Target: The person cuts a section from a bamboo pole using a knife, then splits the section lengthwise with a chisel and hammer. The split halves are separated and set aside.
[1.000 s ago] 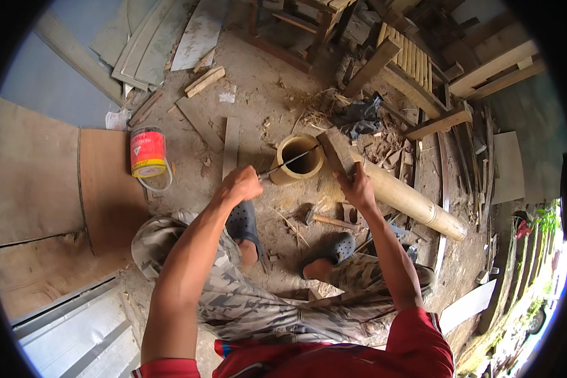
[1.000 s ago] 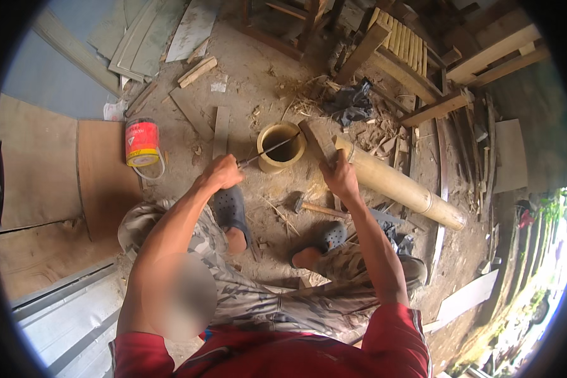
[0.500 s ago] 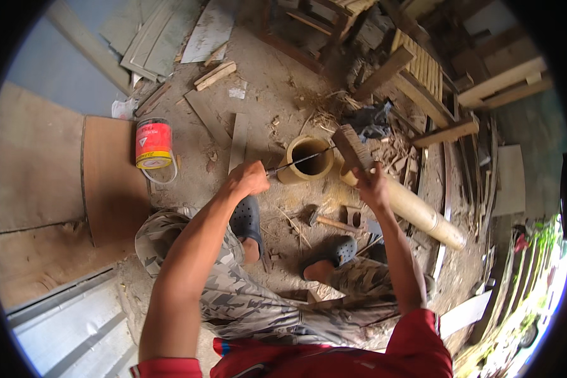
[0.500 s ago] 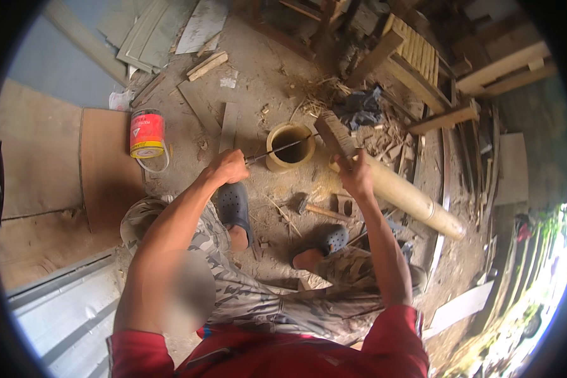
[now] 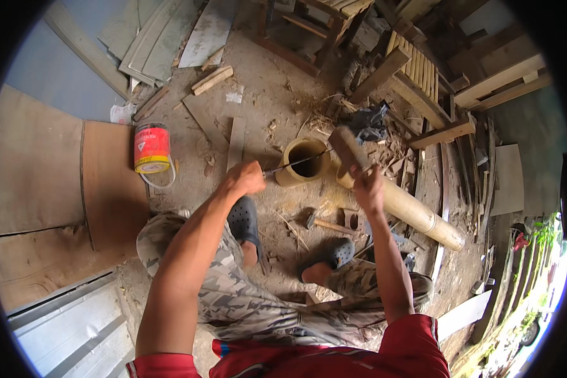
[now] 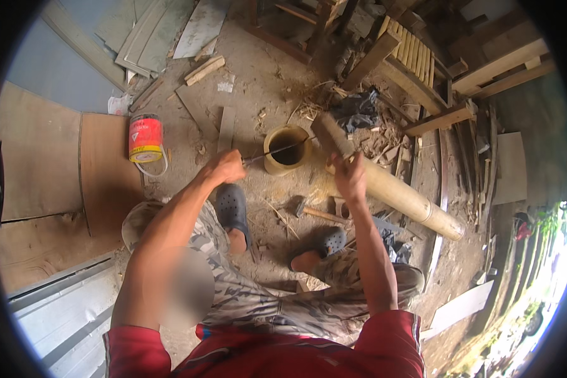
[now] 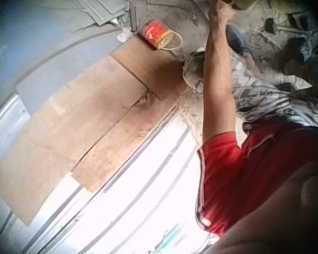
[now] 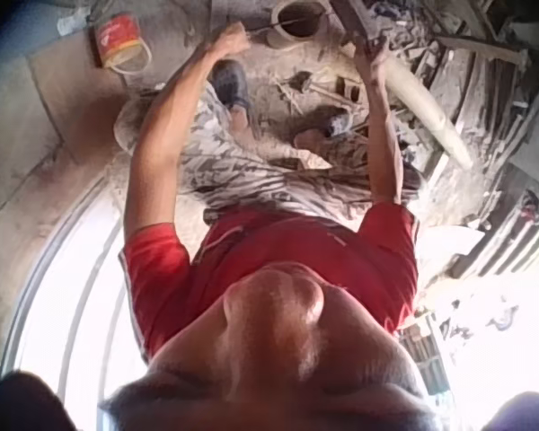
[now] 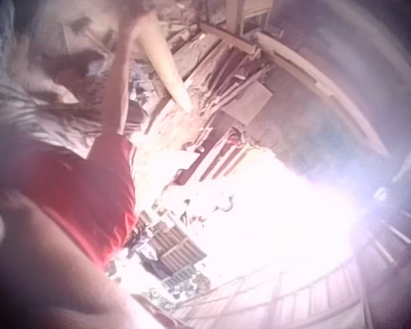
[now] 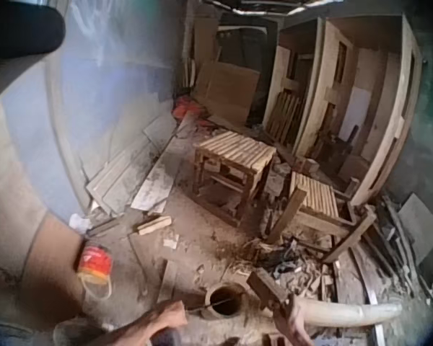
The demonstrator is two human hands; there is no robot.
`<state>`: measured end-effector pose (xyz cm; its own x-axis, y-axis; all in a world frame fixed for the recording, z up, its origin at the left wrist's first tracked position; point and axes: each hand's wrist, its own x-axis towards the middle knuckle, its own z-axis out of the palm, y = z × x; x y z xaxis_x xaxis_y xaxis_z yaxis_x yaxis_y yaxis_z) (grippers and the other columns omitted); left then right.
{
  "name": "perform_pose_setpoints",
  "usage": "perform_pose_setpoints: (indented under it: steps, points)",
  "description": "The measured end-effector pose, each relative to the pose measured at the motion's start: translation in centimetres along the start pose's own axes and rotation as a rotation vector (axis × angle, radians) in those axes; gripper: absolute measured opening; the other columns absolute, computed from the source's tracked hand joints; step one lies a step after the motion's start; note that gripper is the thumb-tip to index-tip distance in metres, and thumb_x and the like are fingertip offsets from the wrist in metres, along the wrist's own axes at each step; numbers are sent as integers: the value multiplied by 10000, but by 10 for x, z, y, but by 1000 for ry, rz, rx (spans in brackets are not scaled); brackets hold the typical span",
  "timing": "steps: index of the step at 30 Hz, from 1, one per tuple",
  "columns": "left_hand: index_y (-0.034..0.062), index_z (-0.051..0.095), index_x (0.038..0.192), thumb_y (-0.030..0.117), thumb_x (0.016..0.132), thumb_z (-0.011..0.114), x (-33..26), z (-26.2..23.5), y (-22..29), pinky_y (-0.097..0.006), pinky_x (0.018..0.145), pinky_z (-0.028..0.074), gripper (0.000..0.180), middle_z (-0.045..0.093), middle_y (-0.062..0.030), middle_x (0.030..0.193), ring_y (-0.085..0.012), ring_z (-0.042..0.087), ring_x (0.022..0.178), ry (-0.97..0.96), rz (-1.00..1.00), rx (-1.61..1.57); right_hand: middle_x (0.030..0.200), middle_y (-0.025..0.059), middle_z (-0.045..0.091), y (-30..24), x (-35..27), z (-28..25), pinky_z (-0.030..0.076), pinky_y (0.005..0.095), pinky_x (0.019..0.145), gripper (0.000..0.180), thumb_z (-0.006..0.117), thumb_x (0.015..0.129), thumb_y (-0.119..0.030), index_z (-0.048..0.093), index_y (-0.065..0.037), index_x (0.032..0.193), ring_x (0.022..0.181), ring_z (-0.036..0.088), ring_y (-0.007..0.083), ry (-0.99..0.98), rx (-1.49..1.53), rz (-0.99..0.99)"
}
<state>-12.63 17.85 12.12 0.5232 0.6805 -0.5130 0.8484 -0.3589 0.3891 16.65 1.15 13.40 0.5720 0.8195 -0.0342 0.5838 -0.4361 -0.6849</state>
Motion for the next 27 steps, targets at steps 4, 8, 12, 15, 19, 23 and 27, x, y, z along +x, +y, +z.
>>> perform_pose_setpoints:
  steps: [4, 8, 12, 15, 19, 23, 27]
  points:
    - [-67, 687, 767, 87, 681, 606, 4, 11, -12, -464, 643, 545, 193, 652, -325, 805, -387, 721, 743, 30, -24, -19, 704, 17, 558, -74, -3, -44, 379, 229, 396, 362, 596, 1020, -360, 434, -109, 1225, 484, 473, 84, 288, 565, -210]
    - [-65, 688, 782, 85, 689, 602, 0, 2, 0, -463, 641, 545, 196, 664, -308, 811, -383, 721, 749, -20, -32, -27, 835, 70, 537, -44, 0, -27, 426, 287, 475, 348, 539, 1044, -224, 337, -60, 1275, 656, 514, 133, 517, 720, -422]
    - [-58, 705, 812, 114, 711, 624, -2, -3, 20, -443, 673, 553, 215, 676, -292, 818, -375, 727, 794, -62, -98, -18, 885, 308, 647, 59, -10, 41, 501, 545, 697, 539, 629, 981, -379, 394, 39, 1227, 792, 640, 494, 51, -135, 42]
    - [-38, 733, 882, 165, 748, 652, -6, 0, 2, -426, 732, 564, 256, 706, -269, 881, -367, 728, 857, -41, -131, -48, 870, 300, 659, 36, -33, 48, 498, 518, 682, 468, 619, 989, -364, 410, -2, 1199, 822, 632, 523, 104, 208, 132]
    - [-2, 746, 1001, 203, 802, 655, -7, 36, 10, -429, 785, 573, 300, 732, -238, 973, -346, 728, 907, 29, -138, -248, 944, 378, 644, 56, -55, 71, 493, 557, 732, 468, 626, 974, -354, 409, 3, 1185, 920, 612, 583, 229, 87, 198]
    - [-32, 696, 832, 263, 797, 706, -34, 59, 57, -418, 672, 557, 297, 717, -235, 831, -302, 719, 773, 17, -264, -562, 1037, 362, 655, 102, -69, 105, 484, 578, 842, 618, 594, 938, -527, 447, 3, 1219, 1006, 613, 558, 24, -28, 336]
    - [64, 598, 714, 391, 870, 737, -30, 88, 59, -328, 509, 465, 387, 586, -50, 611, -141, 568, 547, -63, -173, -1020, 1115, 327, 661, 127, -72, 116, 486, 537, 911, 621, 586, 941, -532, 457, -34, 1290, 1085, 611, 517, -91, -34, 445]
